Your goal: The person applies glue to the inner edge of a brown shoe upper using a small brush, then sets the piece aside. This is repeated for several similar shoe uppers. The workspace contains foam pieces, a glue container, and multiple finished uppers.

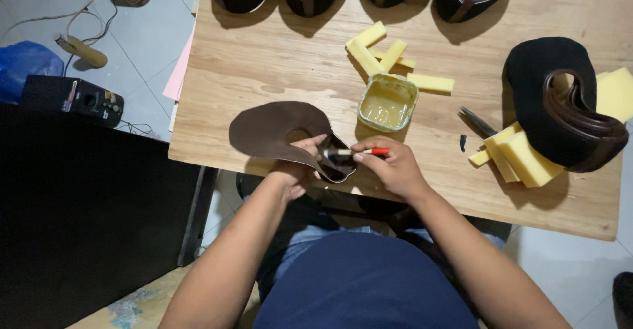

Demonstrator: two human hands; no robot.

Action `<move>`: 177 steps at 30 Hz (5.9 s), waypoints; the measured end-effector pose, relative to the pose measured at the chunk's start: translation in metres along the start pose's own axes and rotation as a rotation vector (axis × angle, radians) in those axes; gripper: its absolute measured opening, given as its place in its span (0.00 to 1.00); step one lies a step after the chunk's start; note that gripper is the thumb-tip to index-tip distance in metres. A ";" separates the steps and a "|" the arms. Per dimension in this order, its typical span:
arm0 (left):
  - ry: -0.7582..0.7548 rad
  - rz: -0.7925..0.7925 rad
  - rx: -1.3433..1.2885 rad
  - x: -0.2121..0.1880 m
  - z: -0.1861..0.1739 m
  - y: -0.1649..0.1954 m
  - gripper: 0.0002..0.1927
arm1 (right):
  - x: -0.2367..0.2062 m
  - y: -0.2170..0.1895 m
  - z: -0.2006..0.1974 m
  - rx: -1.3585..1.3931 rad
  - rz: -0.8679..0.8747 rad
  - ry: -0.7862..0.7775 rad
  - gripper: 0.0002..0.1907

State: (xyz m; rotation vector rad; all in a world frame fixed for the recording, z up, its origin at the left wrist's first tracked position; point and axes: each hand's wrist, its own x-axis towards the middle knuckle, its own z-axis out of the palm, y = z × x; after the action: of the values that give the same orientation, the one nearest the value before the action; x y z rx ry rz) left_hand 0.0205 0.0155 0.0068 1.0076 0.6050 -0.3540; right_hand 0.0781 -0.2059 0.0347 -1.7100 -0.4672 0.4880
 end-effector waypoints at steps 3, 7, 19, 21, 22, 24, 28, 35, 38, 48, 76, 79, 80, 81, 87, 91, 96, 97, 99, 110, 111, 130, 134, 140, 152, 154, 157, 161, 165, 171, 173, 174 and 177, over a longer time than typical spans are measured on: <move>0.004 0.032 0.023 0.007 0.003 0.001 0.30 | 0.002 -0.009 0.002 -0.357 -0.456 0.045 0.10; 0.073 0.007 0.011 0.010 0.007 0.003 0.32 | -0.009 -0.022 0.005 -0.423 -0.642 0.124 0.10; -0.103 0.100 0.016 -0.002 -0.001 -0.003 0.33 | 0.029 -0.052 -0.051 -0.655 -0.505 0.417 0.06; -0.169 0.126 -0.033 -0.004 -0.005 -0.001 0.33 | 0.012 -0.061 -0.057 -0.566 -0.595 0.499 0.05; -0.202 0.129 -0.059 -0.006 -0.006 -0.002 0.33 | 0.005 -0.064 -0.058 -0.607 -0.570 0.512 0.05; -0.270 0.165 -0.133 -0.006 -0.008 -0.001 0.34 | -0.007 -0.066 -0.060 -0.691 -0.529 0.544 0.07; -0.290 0.133 -0.233 -0.005 -0.004 -0.002 0.36 | -0.016 -0.053 -0.044 0.265 0.065 0.324 0.09; -0.428 0.150 -0.333 -0.014 0.009 -0.002 0.30 | -0.009 -0.019 -0.010 0.191 -0.120 0.197 0.12; -0.484 0.176 -0.304 -0.012 0.008 0.003 0.28 | -0.008 -0.012 -0.008 0.092 -0.327 0.180 0.11; -0.211 0.216 -0.042 0.017 -0.002 -0.019 0.33 | -0.006 0.001 -0.010 0.185 -0.208 0.043 0.10; -0.096 0.364 0.011 0.026 0.007 -0.029 0.23 | -0.024 -0.012 -0.008 -0.139 -0.216 0.125 0.07; -0.133 0.659 0.059 0.026 0.008 -0.036 0.24 | -0.021 -0.012 -0.004 -0.275 -0.352 0.144 0.07; -0.133 0.625 0.011 0.025 0.007 -0.038 0.25 | -0.021 -0.011 -0.004 -0.279 -0.319 0.137 0.07; -0.132 0.592 -0.038 0.025 0.005 -0.040 0.26 | -0.022 -0.009 -0.004 -0.283 -0.286 0.129 0.07; 0.023 0.404 -0.239 0.033 0.011 -0.047 0.20 | -0.029 0.005 -0.013 0.013 0.105 0.020 0.08; 0.010 0.380 -0.313 0.033 0.009 -0.046 0.19 | -0.029 0.012 -0.018 0.141 0.279 0.029 0.08; -0.024 0.614 0.020 0.028 0.001 -0.048 0.13 | -0.033 0.012 -0.014 0.262 0.239 0.232 0.10; -0.023 0.614 0.020 0.028 0.002 -0.050 0.13 | -0.034 0.011 -0.011 0.105 0.081 0.227 0.10; -0.014 0.579 -0.014 0.029 0.008 -0.055 0.13 | -0.036 0.010 -0.004 -0.211 -0.233 0.213 0.09; 0.053 0.562 -0.005 0.023 0.013 -0.048 0.15 | -0.028 0.027 0.001 0.643 0.394 0.227 0.09; 0.042 0.542 0.026 0.019 0.014 -0.041 0.15 | -0.029 0.028 -0.002 0.724 0.397 0.227 0.09; -0.155 0.091 -0.118 -0.004 0.017 -0.018 0.24 | -0.028 -0.021 -0.002 -0.159 -0.460 0.263 0.07; -0.161 0.142 -0.135 0.001 0.013 -0.028 0.29 | -0.030 -0.020 -0.001 -0.060 -0.311 0.197 0.07; -0.118 0.308 0.159 -0.004 0.014 -0.027 0.23 | -0.019 -0.022 -0.007 -0.160 -0.497 0.295 0.05; 0.018 0.561 0.613 0.004 -0.020 -0.005 0.27 | 0.021 -0.063 -0.063 -0.508 -0.582 0.477 0.06; 0.003 0.539 0.544 0.006 -0.025 -0.005 0.28 | 0.003 -0.071 -0.069 -0.574 -0.605 0.515 0.06; -0.009 0.521 0.468 0.010 -0.028 -0.004 0.29 | -0.010 -0.073 -0.069 -0.540 -0.334 0.415 0.08; 0.109 0.791 0.837 0.009 -0.022 -0.001 0.25 | -0.012 -0.055 -0.031 -0.222 -0.191 0.070 0.09; 0.176 0.909 1.037 -0.006 -0.019 0.000 0.25 | -0.003 -0.036 0.000 -0.500 -0.446 -0.042 0.09; 0.145 0.897 1.051 -0.008 -0.015 0.001 0.26 | 0.005 -0.032 0.004 -0.414 -0.464 -0.058 0.10; 0.141 0.887 1.053 -0.006 -0.015 0.003 0.26 | 0.007 -0.033 0.005 -0.460 -0.385 -0.118 0.09; 0.140 0.878 1.052 -0.006 -0.015 0.004 0.27 | 0.007 -0.034 0.004 -0.486 -0.373 -0.149 0.09; 0.128 0.825 1.041 -0.006 -0.014 0.006 0.27 | 0.003 -0.039 -0.005 -0.503 -0.319 -0.191 0.08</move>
State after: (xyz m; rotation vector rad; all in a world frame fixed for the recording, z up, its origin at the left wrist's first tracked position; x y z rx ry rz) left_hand 0.0151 0.0312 0.0090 2.1767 0.0252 0.1807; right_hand 0.0822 -0.2015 0.0733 -2.0216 -1.0518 0.3152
